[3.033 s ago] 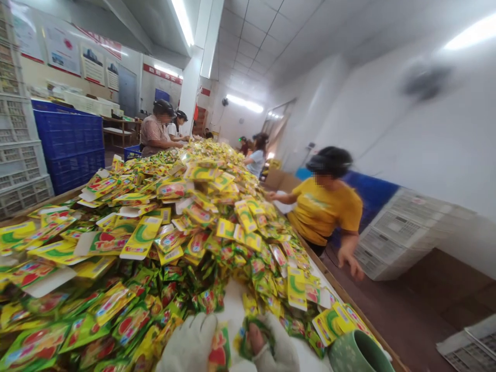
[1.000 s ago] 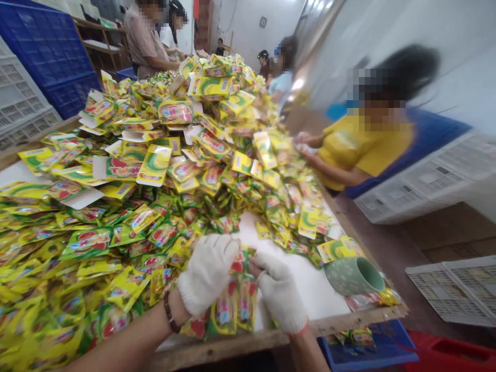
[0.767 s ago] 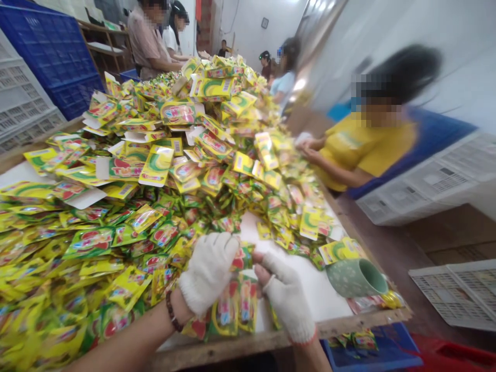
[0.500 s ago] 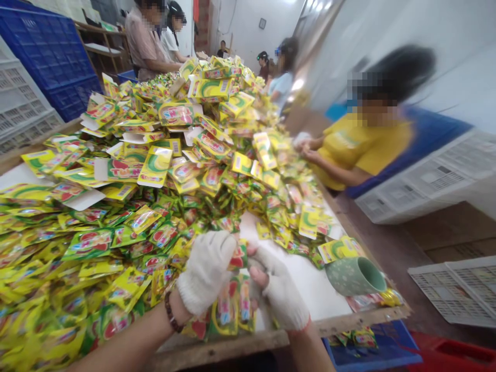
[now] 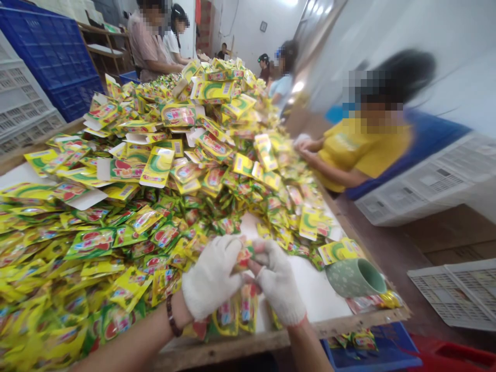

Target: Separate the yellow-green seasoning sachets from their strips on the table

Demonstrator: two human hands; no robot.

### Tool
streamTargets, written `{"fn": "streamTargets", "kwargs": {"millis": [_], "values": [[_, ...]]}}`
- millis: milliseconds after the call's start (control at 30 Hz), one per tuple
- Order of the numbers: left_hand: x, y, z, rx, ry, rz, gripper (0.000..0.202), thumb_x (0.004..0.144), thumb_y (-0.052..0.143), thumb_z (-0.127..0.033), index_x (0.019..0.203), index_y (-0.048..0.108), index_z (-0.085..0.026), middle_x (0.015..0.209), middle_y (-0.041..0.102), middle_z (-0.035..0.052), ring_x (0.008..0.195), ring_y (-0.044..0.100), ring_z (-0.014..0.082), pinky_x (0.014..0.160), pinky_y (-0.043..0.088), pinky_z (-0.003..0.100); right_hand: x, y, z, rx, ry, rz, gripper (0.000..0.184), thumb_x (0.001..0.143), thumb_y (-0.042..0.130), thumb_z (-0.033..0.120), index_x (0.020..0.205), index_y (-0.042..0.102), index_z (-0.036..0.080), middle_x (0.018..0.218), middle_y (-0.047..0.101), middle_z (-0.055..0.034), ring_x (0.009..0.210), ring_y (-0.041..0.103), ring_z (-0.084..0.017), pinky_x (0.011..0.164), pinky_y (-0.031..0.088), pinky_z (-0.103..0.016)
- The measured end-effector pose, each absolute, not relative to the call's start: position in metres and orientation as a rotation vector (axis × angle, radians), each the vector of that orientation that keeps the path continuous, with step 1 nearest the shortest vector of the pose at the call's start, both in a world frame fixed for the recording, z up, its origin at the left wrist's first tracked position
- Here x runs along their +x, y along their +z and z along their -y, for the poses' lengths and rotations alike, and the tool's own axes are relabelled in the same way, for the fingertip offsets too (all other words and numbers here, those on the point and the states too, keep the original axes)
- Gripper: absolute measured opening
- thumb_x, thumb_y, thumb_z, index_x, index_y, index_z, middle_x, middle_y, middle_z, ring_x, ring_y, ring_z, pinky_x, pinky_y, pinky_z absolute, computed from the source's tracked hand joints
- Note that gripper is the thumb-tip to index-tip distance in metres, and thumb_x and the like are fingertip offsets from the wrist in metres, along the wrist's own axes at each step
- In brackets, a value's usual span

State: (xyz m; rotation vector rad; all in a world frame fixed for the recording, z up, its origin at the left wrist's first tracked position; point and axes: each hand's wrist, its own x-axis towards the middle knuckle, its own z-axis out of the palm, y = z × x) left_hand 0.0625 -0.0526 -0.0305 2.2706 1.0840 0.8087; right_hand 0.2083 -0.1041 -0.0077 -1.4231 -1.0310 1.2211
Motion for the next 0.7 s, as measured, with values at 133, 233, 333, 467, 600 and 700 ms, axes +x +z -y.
{"fn": "streamTargets", "kwargs": {"millis": [133,233,333,467,600,700], "values": [[0.067,-0.022,0.050,1.633,0.655,-0.853,0.013,0.083,0.054,-0.027,0.093,0.055,-0.018,0.084,0.062,0.0013,0.077,0.058,0.0158,0.069,0.048,0.029,0.226,-0.004,0.103,-1.483,1.050,1.158,0.015,0.080,0.061,0.028,0.083,0.049,0.020,0.064,0.053,0.0050,0.047,0.042,-0.006,0.041,0.035,-0.016],[0.070,-0.023,0.049,1.291,0.671,-0.766,0.019,0.076,0.062,-0.026,0.086,0.050,-0.016,0.078,0.060,-0.0001,0.070,0.057,0.0131,0.062,0.047,0.026,0.228,-0.011,0.107,-1.482,0.770,1.132,0.017,0.082,0.061,0.029,0.094,0.052,0.020,0.063,0.050,0.0058,0.053,0.046,-0.008,0.049,0.040,-0.018],[0.070,-0.028,0.048,1.143,0.708,-0.725,0.028,0.074,0.067,-0.029,0.090,0.048,-0.016,0.083,0.063,0.0021,0.072,0.060,0.0136,0.064,0.048,0.026,0.223,-0.023,0.111,-1.418,0.808,1.033,0.026,0.081,0.064,0.033,0.098,0.049,0.021,0.071,0.055,0.0040,0.062,0.054,-0.011,0.056,0.045,-0.021],[0.068,-0.036,0.049,1.135,0.723,-0.750,0.051,0.071,0.073,-0.029,0.110,0.041,-0.019,0.093,0.064,0.0034,0.076,0.063,0.0150,0.066,0.050,0.028,0.220,-0.034,0.114,-1.374,1.043,0.919,0.033,0.080,0.066,0.039,0.101,0.048,0.021,0.084,0.062,-0.0014,0.074,0.062,-0.015,0.062,0.050,-0.025],[0.069,-0.041,0.053,1.203,0.687,-0.692,0.048,0.075,0.069,-0.026,0.114,0.042,-0.021,0.094,0.061,0.0018,0.077,0.059,0.0129,0.068,0.048,0.027,0.227,-0.038,0.119,-1.398,1.017,0.909,0.037,0.076,0.068,0.040,0.103,0.053,0.021,0.079,0.060,0.0006,0.070,0.060,-0.014,0.059,0.050,-0.024],[0.075,-0.043,0.057,1.243,0.639,-0.646,0.028,0.076,0.064,-0.024,0.099,0.049,-0.018,0.080,0.056,-0.0029,0.069,0.052,0.0099,0.063,0.043,0.023,0.239,-0.039,0.128,-1.472,0.976,1.020,0.033,0.076,0.067,0.041,0.098,0.058,0.019,0.079,0.063,-0.0013,0.070,0.060,-0.015,0.061,0.052,-0.026]]}}
